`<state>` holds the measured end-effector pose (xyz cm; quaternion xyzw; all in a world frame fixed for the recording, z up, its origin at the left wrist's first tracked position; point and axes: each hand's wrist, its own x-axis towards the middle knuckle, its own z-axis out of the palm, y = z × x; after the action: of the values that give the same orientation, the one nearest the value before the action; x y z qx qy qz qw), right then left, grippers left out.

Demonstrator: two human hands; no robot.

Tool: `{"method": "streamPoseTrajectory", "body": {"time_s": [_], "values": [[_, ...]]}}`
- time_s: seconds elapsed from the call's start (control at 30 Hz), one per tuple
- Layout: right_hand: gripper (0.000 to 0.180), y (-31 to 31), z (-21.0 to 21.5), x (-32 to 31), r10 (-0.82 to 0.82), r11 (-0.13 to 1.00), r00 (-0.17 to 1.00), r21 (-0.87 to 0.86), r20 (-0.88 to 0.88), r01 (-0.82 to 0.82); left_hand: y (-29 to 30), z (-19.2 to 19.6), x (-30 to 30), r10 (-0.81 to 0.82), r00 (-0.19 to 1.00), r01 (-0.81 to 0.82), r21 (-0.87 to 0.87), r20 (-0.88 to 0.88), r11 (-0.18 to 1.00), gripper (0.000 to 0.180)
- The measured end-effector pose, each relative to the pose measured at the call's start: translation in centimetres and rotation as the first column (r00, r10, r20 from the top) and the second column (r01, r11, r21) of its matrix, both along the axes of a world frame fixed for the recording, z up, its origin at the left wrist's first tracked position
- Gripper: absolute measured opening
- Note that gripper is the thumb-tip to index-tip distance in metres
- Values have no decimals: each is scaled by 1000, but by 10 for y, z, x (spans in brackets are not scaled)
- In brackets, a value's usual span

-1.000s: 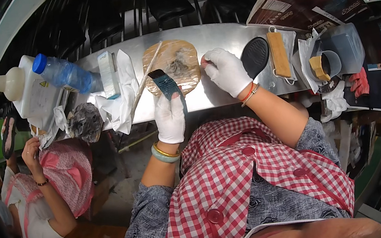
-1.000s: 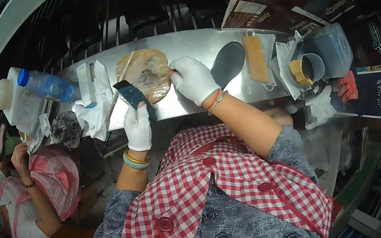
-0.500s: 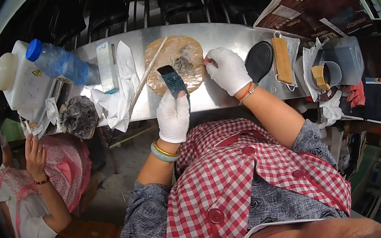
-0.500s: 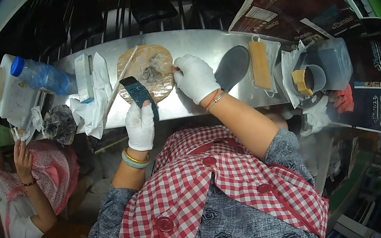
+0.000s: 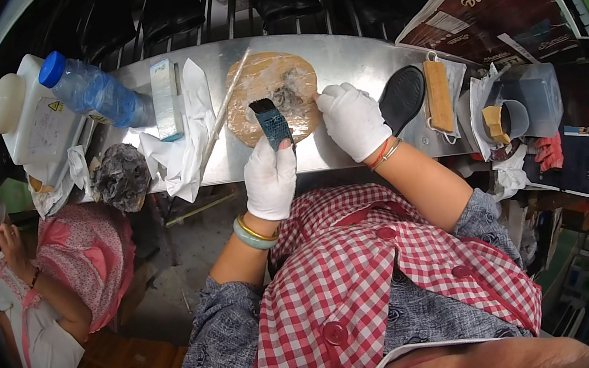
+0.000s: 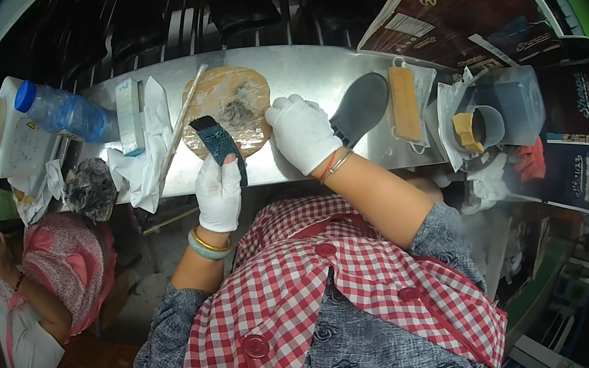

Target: The person scrubs the sole of a black shoe using a green brush. They repeatedly dip the brush into a container of liquid and scrub the shoe's textured bottom. The person handles multiple shoes, placing them on a nearby conveyor belt after cleaning.

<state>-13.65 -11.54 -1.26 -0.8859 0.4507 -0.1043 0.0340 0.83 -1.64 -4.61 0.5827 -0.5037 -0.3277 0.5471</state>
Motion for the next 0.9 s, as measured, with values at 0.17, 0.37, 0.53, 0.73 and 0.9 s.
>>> {"method": "streamPoseTrajectory", "body": {"time_s": [0.17, 0.37, 0.53, 0.73, 0.9], "values": [[17, -7, -4, -10, -14, 998, 964, 65, 265, -4, 2, -7, 3, -13, 997, 18, 63, -79, 998, 23], [14, 4, 16, -16, -132, 989, 848, 127, 513, 77, 5, 16, 8, -70, 876, 209, 245, -478, 947, 30], [34, 39, 31, -44, -465, 677, 642, 712, 609, -185, 3, 24, -4, -257, 559, 423, 4, -788, 906, 35], [49, 70, 30, -78, -633, 115, 486, 694, 603, -711, -15, 32, -38, -515, 197, 688, -256, -834, 679, 37], [40, 92, 34, -96, -794, 218, 141, 492, 591, -843, -29, 34, -76, -644, 192, 774, -289, -740, 563, 45]]}}
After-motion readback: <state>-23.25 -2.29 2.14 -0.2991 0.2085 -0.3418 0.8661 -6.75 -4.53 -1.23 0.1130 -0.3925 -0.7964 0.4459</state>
